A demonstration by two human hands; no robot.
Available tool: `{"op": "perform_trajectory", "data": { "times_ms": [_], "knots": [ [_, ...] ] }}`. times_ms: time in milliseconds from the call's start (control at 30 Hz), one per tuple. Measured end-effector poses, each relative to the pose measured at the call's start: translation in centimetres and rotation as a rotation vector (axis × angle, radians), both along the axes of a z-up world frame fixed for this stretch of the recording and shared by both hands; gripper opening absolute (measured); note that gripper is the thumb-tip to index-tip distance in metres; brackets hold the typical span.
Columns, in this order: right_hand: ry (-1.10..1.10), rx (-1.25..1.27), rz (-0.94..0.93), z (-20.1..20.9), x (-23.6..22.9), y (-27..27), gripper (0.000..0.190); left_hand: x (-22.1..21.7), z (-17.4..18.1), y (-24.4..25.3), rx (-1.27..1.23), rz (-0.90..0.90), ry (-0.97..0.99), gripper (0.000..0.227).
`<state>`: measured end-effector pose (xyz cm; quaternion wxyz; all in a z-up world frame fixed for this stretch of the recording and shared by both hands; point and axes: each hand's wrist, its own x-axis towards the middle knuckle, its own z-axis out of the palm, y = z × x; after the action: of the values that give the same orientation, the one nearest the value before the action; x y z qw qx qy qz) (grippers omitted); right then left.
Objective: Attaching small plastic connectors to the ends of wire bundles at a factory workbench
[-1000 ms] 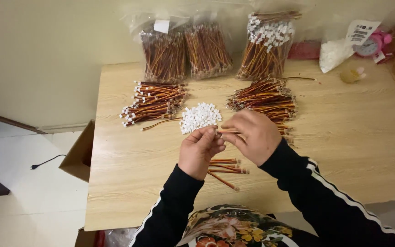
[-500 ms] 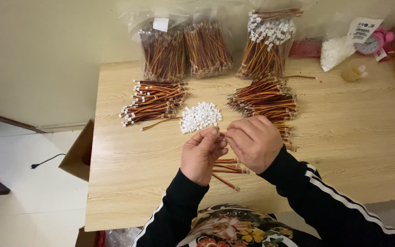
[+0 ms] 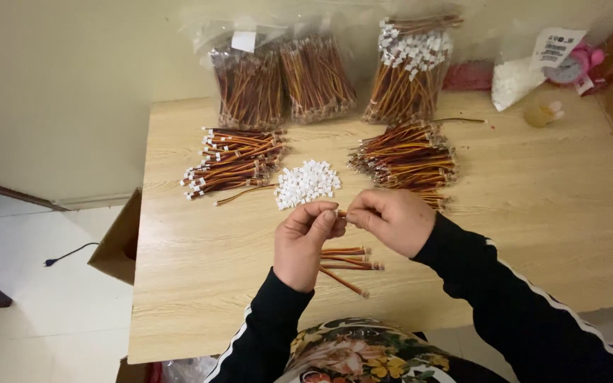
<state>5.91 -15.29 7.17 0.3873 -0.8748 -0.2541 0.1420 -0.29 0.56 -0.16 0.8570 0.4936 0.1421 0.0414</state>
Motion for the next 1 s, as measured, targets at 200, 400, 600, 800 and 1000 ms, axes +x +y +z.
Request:
{"op": "perform_trajectory", "data": {
  "times_ms": [200,400,600,800,1000],
  "knots": [
    [-0.006,0.044,0.031,1.6,-0.3,0.2,0.011,-0.6,0.8,0.3,0.080,-0.050,-0.022,0.018],
    [-0.211,0.068,0.112,3.2,-1.3,0.1,0.016,-1.9,2.3,-0.3,0.135,-0.021,-0.015,0.015],
    [-0.342,-0.056,0.132,0.6,-1.0,0.0,0.017,-1.6,2.7,-0.8,0.156,0.020,0.054,0.015],
    [0.089,-0.376,0.004,-10.8,3.3,-2.6,0.025,1.0,-10.8,1.2,0.088,0.015,0.348,0.023],
    [0.362,-0.593,-0.608,-19.0,0.8,-16.3,0.036,-3.3,-16.9,5.9,0.431,-0.003,0.552,0.022]
  ]
}}
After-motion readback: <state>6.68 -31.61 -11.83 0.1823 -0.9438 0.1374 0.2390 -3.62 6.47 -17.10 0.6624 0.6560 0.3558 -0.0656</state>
